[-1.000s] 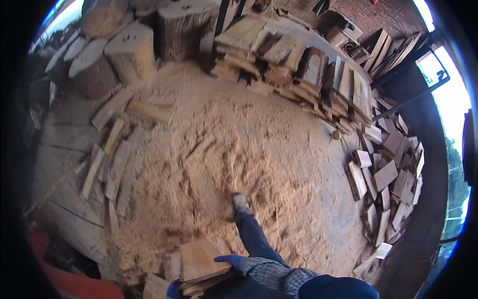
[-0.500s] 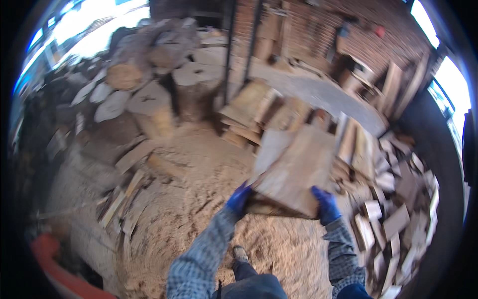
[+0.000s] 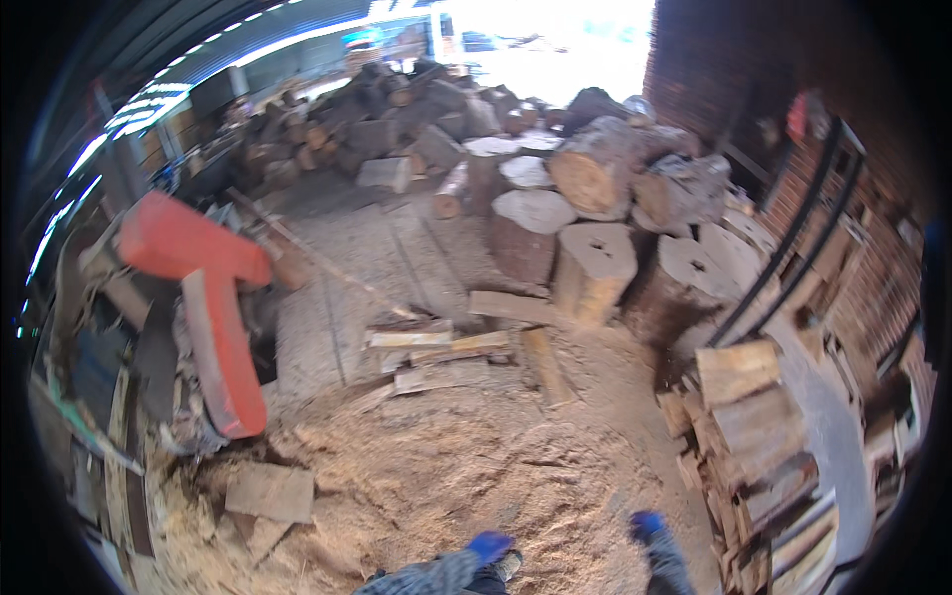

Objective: The person repeatedly picks up wooden planks from a sawdust-covered floor and places them into a growing stack. The person handles planks one at a time, turning them over and aligning them before stacking.

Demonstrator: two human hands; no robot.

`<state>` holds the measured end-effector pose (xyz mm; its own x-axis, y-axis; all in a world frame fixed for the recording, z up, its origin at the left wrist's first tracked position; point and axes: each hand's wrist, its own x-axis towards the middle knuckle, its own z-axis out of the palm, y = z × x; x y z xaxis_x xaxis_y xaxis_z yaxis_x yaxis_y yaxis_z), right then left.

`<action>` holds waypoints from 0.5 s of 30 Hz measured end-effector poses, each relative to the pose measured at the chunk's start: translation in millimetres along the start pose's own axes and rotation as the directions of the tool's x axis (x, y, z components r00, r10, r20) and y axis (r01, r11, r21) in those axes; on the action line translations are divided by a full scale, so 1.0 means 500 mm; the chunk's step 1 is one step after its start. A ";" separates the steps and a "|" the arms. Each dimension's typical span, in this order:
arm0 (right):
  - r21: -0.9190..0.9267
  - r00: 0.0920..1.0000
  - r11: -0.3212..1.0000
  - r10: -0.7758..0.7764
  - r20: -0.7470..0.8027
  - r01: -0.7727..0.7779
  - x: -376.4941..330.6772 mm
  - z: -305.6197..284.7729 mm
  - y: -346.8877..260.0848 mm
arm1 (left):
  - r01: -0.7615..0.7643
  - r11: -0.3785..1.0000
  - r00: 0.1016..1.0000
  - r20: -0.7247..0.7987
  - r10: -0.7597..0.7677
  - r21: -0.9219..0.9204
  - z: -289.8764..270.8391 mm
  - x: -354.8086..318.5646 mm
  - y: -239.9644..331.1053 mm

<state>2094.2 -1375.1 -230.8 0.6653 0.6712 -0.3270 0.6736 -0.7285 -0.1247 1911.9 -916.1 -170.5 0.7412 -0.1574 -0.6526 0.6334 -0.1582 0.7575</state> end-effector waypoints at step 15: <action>0.770 0.736 0.618 -0.445 0.510 -0.159 0.237 0.075 -1.017 | -0.321 0.840 0.573 -0.796 -0.196 -0.438 -0.217 -0.738 -0.618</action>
<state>1818.4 -930.2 -241.5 0.0262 0.7484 -0.6627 0.0624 -0.6629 -0.7461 1466.6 -703.6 -161.9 0.4772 0.7167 -0.5085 0.3916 0.3446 0.8532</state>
